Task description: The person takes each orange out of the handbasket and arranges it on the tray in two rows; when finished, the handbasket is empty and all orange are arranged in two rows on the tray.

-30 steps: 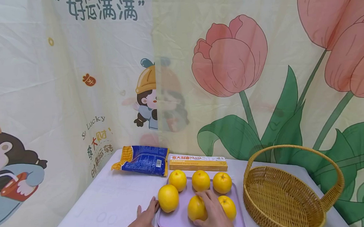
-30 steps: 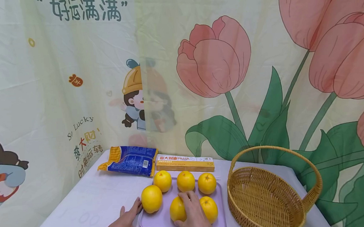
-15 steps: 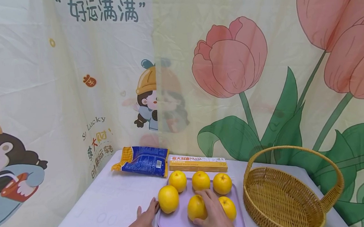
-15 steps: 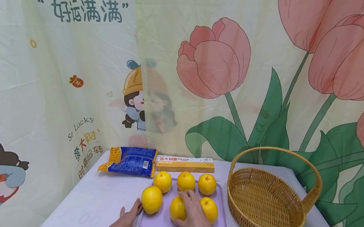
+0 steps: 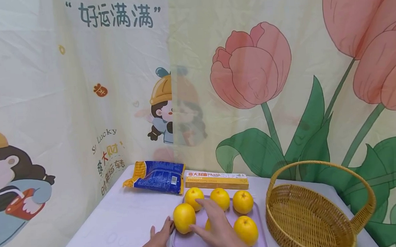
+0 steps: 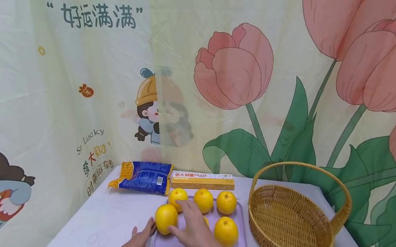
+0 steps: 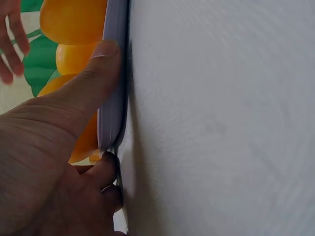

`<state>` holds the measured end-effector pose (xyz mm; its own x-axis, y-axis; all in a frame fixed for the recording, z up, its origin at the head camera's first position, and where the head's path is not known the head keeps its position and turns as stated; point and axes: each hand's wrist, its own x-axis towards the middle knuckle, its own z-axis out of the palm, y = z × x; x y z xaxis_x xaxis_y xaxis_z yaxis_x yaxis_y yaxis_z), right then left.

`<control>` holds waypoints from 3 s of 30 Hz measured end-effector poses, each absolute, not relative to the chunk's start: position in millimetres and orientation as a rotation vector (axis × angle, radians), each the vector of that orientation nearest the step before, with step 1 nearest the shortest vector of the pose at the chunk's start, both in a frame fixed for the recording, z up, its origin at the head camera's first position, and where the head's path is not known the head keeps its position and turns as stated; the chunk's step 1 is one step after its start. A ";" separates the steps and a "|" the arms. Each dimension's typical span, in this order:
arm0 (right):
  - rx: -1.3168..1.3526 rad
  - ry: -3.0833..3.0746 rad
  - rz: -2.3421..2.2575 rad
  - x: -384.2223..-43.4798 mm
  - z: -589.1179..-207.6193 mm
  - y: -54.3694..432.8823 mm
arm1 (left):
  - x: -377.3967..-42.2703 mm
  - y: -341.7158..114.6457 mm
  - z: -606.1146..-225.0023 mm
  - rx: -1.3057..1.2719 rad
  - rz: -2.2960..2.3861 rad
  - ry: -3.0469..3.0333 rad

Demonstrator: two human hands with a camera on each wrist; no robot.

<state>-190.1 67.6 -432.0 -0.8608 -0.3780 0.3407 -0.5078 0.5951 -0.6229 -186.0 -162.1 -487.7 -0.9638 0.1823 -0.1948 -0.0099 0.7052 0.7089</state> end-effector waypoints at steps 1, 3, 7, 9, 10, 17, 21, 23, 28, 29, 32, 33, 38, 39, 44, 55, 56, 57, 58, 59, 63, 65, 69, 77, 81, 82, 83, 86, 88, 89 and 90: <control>0.775 -2.646 1.098 -192.7 -431.4 63.2 | -186.1 -162.2 -487.7 0.128 1.111 2.663; 0.841 -2.650 1.040 -198.5 -431.6 54.3 | -187.1 -162.9 -488.1 0.124 1.108 2.656; 0.956 -2.697 0.943 -205.2 -437.3 41.5 | -188.8 -162.6 -490.6 0.110 1.128 2.628; 1.002 -2.721 0.900 -206.0 -441.4 37.6 | -188.9 -162.1 -491.6 0.093 1.130 2.602; 1.023 -2.723 0.870 -206.1 -443.7 36.2 | -189.0 -161.8 -492.1 0.094 1.133 2.597; 1.008 -2.762 0.795 -204.1 -447.8 32.8 | -191.6 -164.8 -488.3 0.190 1.097 2.638; 0.986 -2.734 0.782 -201.5 -446.7 33.5 | -191.9 -164.6 -486.4 0.160 1.093 2.637; 0.998 -2.689 0.745 -200.6 -447.5 33.4 | -191.4 -164.6 -486.1 0.158 1.086 2.643; 1.029 -2.623 0.618 -200.2 -453.6 32.6 | -190.3 -163.0 -486.1 0.142 1.077 2.640; 1.023 -2.640 0.622 -199.9 -454.3 32.6 | -190.1 -162.3 -486.0 0.133 1.081 2.633; 0.986 -2.690 0.703 -198.9 -454.5 32.6 | -189.7 -161.1 -486.1 0.105 1.084 2.623; 0.976 -2.699 0.737 -198.5 -454.4 32.6 | -189.6 -161.1 -486.1 0.101 1.089 2.619; 0.967 -2.710 0.886 -194.9 -455.1 33.8 | -189.2 -162.5 -486.2 0.110 1.104 2.617; 0.970 -2.701 0.908 -194.4 -455.8 34.0 | -189.1 -162.6 -486.2 0.106 1.110 2.615; 0.938 -2.656 1.014 -193.2 -461.7 33.8 | -189.9 -161.8 -487.6 0.105 1.121 2.605; 0.853 -2.820 1.208 -193.6 -469.4 31.3 | -188.3 -161.5 -490.9 0.074 1.131 2.617; 0.849 -2.826 1.215 -194.1 -470.0 31.1 | -188.2 -161.2 -490.7 0.065 1.127 2.618; 0.850 -2.824 1.215 -194.5 -470.9 30.9 | -188.3 -161.1 -490.6 0.061 1.123 2.619; 0.851 -2.819 1.211 -194.9 -471.9 30.9 | -188.2 -161.1 -490.7 0.056 1.119 2.621; 0.855 -2.809 1.204 -195.1 -473.0 31.1 | -188.5 -160.8 -490.2 0.052 1.121 2.619; 0.856 -2.754 1.195 -194.6 -475.7 32.0 | -187.7 -161.2 -489.8 0.050 1.120 2.620; 0.867 -2.698 1.178 -193.6 -476.1 32.1 | -187.7 -161.7 -488.9 0.054 1.137 2.614; 0.896 -2.560 1.155 -190.9 -473.4 34.2 | -187.7 -163.6 -488.3 0.094 1.193 2.590; 0.802 -2.583 1.257 -188.9 -459.7 39.6 | -186.0 -162.2 -485.9 0.074 1.183 2.601; 0.741 -2.655 1.280 -188.8 -452.4 40.3 | -185.9 -159.9 -486.1 0.010 1.124 2.620; 0.726 -2.675 1.271 -189.3 -451.0 40.2 | -186.0 -160.0 -486.1 0.010 1.117 2.623; 0.711 -2.697 1.259 -189.8 -449.6 40.2 | -186.1 -160.0 -486.1 0.008 1.110 2.625; 0.670 -2.773 1.221 -190.5 -445.0 40.3 | -186.3 -160.0 -486.1 0.013 1.092 2.625; 0.682 -2.818 1.168 -191.3 -442.3 40.7 | -186.9 -159.8 -486.4 0.025 1.095 2.619; 0.695 -2.837 1.135 -191.6 -440.9 40.9 | -187.4 -159.8 -486.7 0.031 1.097 2.615; 0.710 -2.853 1.106 -191.8 -439.3 41.1 | -187.9 -159.8 -487.0 0.039 1.100 2.610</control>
